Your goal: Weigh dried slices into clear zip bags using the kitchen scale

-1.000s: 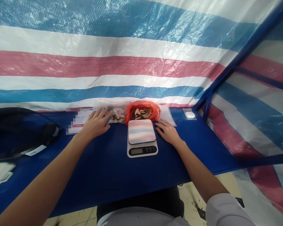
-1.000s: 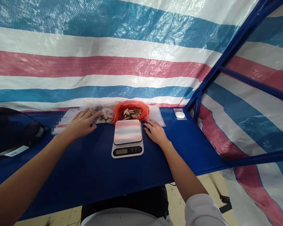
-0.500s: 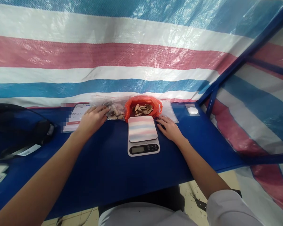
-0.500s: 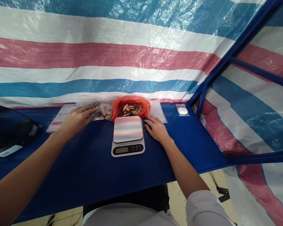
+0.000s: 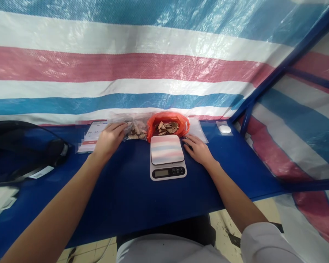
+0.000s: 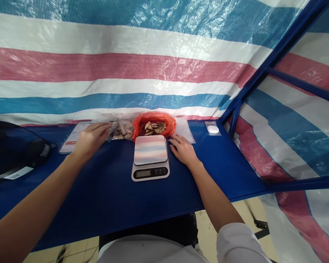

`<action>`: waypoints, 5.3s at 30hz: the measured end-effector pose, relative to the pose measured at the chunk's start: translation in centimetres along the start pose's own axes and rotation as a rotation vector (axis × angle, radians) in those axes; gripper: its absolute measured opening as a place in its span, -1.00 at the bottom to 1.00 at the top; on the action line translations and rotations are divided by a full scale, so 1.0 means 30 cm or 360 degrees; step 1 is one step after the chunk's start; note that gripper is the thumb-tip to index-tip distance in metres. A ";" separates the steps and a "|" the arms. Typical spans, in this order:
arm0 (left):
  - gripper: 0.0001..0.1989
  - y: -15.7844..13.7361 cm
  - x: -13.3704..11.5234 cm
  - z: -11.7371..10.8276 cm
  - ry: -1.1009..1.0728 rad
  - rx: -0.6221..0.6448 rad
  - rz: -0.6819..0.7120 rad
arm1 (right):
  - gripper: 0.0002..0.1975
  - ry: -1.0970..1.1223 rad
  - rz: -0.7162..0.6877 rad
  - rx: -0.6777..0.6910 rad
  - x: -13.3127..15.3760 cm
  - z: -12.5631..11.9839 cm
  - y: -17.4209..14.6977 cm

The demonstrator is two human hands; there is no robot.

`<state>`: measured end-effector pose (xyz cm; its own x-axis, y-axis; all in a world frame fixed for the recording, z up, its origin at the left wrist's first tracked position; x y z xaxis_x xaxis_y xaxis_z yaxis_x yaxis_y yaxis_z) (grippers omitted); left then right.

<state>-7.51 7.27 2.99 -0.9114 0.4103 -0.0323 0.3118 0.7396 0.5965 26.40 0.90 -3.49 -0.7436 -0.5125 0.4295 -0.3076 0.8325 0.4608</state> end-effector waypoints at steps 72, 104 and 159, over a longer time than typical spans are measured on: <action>-0.61 0.091 -0.304 0.069 -0.1781 0.0638 -0.0932 | -0.72 0.1700 0.0287 0.0063 0.247 0.011 0.357; -0.75 0.131 -0.322 0.125 -0.1791 0.0885 -0.0768 | -0.81 0.1622 0.0494 0.0448 0.221 0.024 0.392; 0.07 0.112 -0.394 0.071 -0.0610 0.0436 0.0027 | -0.83 0.1429 0.0613 0.0248 0.151 -0.005 0.395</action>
<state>4.87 6.03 3.67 -0.7568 0.5530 -0.3486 0.4323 0.8234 0.3676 19.46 8.40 4.03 -0.1025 -0.1166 0.9879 -0.2619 0.9612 0.0863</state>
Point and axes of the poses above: each hand's wrist, its own y-axis towards the middle knuckle, its own z-axis out of the palm, x = y × z, the point moved 8 cm from there along y, towards the middle knuckle, and after that the axes turned 14 degrees about y, right-handed, at the moved point
